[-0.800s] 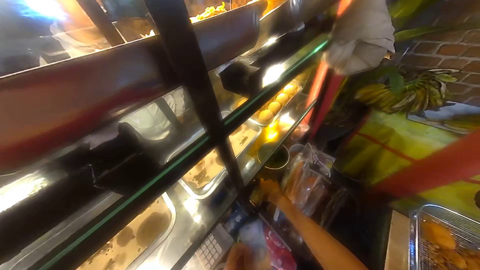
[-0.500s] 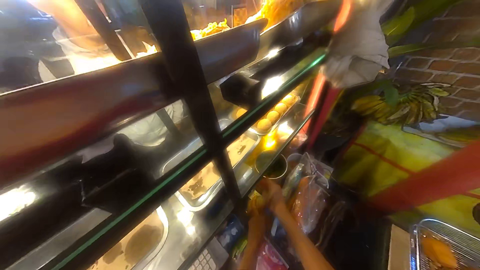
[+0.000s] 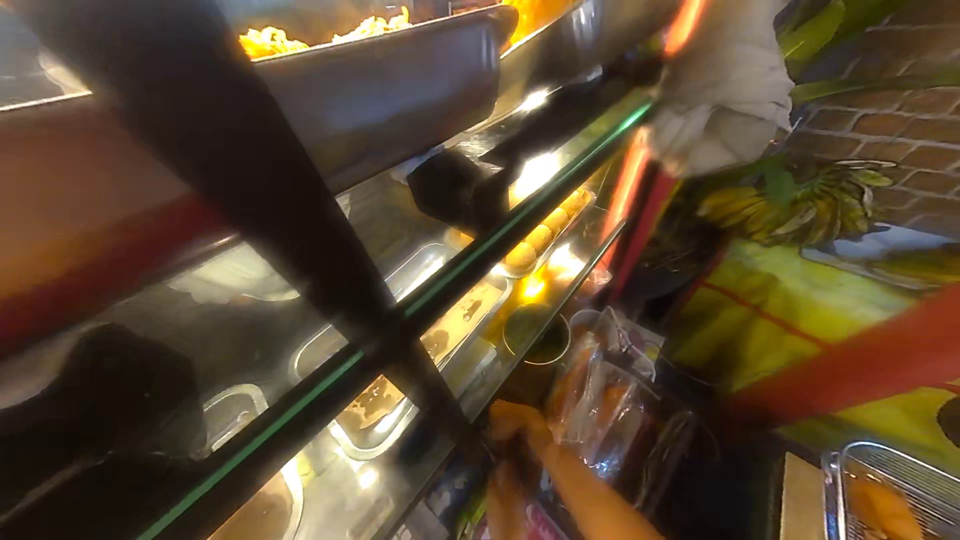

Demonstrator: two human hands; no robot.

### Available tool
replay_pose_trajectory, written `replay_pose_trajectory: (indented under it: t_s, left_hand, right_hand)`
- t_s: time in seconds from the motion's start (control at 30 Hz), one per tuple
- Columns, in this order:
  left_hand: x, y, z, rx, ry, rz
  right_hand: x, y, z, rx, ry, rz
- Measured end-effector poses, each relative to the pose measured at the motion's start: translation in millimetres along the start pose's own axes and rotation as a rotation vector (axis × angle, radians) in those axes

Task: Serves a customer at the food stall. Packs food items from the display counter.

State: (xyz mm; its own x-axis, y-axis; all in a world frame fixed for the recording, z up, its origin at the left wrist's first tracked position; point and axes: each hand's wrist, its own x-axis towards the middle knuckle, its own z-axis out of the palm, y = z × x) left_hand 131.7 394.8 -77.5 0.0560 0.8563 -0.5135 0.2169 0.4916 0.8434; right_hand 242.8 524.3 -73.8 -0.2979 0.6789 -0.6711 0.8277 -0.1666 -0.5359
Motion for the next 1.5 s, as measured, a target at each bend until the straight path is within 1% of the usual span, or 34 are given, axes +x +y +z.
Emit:
replay_pose_trajectory:
  t_s: [0.03,0.1,0.13,0.17,0.2,0.23,0.3,0.33,0.37,0.43,0.53,0.63,0.7,0.73,0.8,0.83,0.9,0.97,1.03,1.1,1.13,1.17,1.23,1.3,1.33,1.37,1.4,1.43,1.47,1.5]
  left_hand:
    - [0.0,-5.7,-0.2,-0.034,-0.008,-0.07]
    - [6.4,-14.7,0.5,-0.1,-0.052,-0.143]
    - [9.0,-16.9,1.5,-0.132,-0.06,-0.151]
    - [12.3,-17.4,2.6,-0.187,-0.066,-0.171]
    - [16.2,-17.8,3.2,-0.249,-0.065,-0.202]
    - [19.8,-18.1,2.8,-0.298,-0.055,-0.222]
    - [22.2,-18.5,1.2,-0.37,-0.053,-0.241]
    - [21.7,-20.0,1.1,-0.396,-0.059,-0.237]
    - [21.2,-20.5,1.0,-0.419,-0.061,-0.24]
    - [21.1,-17.6,3.6,-0.441,-0.04,-0.236]
    - [27.4,-4.3,9.9,-0.48,-0.017,-0.183]
    - [31.6,15.4,11.0,-0.427,-0.056,-0.114]
    - [27.8,23.8,15.6,-0.388,-0.014,-0.159]
    - [24.7,29.3,15.4,-0.332,-0.008,-0.165]
    - [15.4,47.8,11.7,-0.186,-0.027,-0.15]
    - [20.9,40.6,12.7,-0.17,-0.028,-0.114]
    - [53.4,3.5,19.5,-0.244,-0.012,-0.04]
    - [79.1,-10.2,26.4,-0.266,0.019,-0.015]
    - [90.6,-9.0,25.6,-0.216,0.022,0.0]
    - [89.7,-11.7,18.8,-0.184,-0.054,0.036]
    - [78.1,-8.4,14.1,-0.136,-0.109,0.052]
    - [63.0,-0.2,10.9,-0.08,-0.151,0.067]
    - [32.9,14.2,8.5,-0.036,-0.168,0.113]
    - [4.3,17.0,-2.5,-0.039,-0.2,0.135]
    - [-5.5,12.6,-9.6,-0.046,-0.223,0.143]
    - [-10.9,4.1,-16.5,-0.053,-0.245,0.153]
    - [-12.7,-5.4,-20.8,-0.051,-0.238,0.163]
    - [-16.3,-12.1,-23.3,-0.063,-0.223,0.161]
    - [-22.1,-14.0,-25.2,-0.084,-0.213,0.144]
    - [-25.2,-17.8,-27.9,-0.094,-0.215,0.137]
  right_hand:
    - [-3.3,0.3,-3.7,0.024,0.014,-0.026]
    - [-4.1,3.2,-7.2,0.052,0.154,-0.053]
    - [-8.8,0.9,-8.0,0.065,0.232,-0.011]
    - [-14.0,-2.5,-9.4,0.078,0.273,0.037]
    - [-17.8,-5.7,-9.8,0.068,0.26,0.057]
    - [-18.8,-8.1,-7.9,0.059,0.217,0.033]
    - [-8.1,-2.3,0.5,0.022,0.07,-0.09]
    - [1.3,4.3,4.4,-0.021,0.021,-0.128]
    - [6.0,6.9,5.7,-0.045,0.0,-0.129]
    - [7.0,5.7,5.6,-0.032,0.024,-0.112]
    - [0.9,-0.8,4.3,0.037,0.113,-0.06]
    - [-0.1,-8.9,7.2,-0.083,0.114,0.012]
    - [-0.2,-11.6,11.2,-0.175,0.153,0.083]
    - [-0.9,-11.0,11.3,-0.18,0.188,0.096]
    - [-5.2,-8.2,11.3,-0.096,0.322,0.094]
    - [-9.5,-7.4,11.8,-0.021,0.429,0.104]
    - [-19.6,-10.2,4.2,0.207,0.535,0.169]
    - [-21.9,-10.5,-3.4,0.486,0.558,0.195]
    - [-18.7,-12.2,-5.6,0.738,0.581,0.184]
    - [-21.4,-17.8,-5.9,0.875,0.609,0.175]
    - [-19.6,-16.8,-3.4,0.883,0.628,0.171]
    - [-19.1,-14.9,-1.9,0.846,0.638,0.176]
    - [-26.5,-11.6,0.1,0.65,0.644,0.211]
    - [-42.1,-17.5,-8.6,0.408,0.573,0.306]
    - [-49.9,-20.7,-11.0,0.323,0.579,0.314]
    - [-53.9,-20.6,-8.5,0.256,0.622,0.261]
    - [-55.8,-17.7,-3.3,0.202,0.669,0.159]
    - [-56.5,-13.3,2.9,0.136,0.674,0.064]
    - [-55.4,-9.3,7.4,0.056,0.646,0.024]
    - [-53.4,-7.3,8.4,-0.015,0.622,0.029]
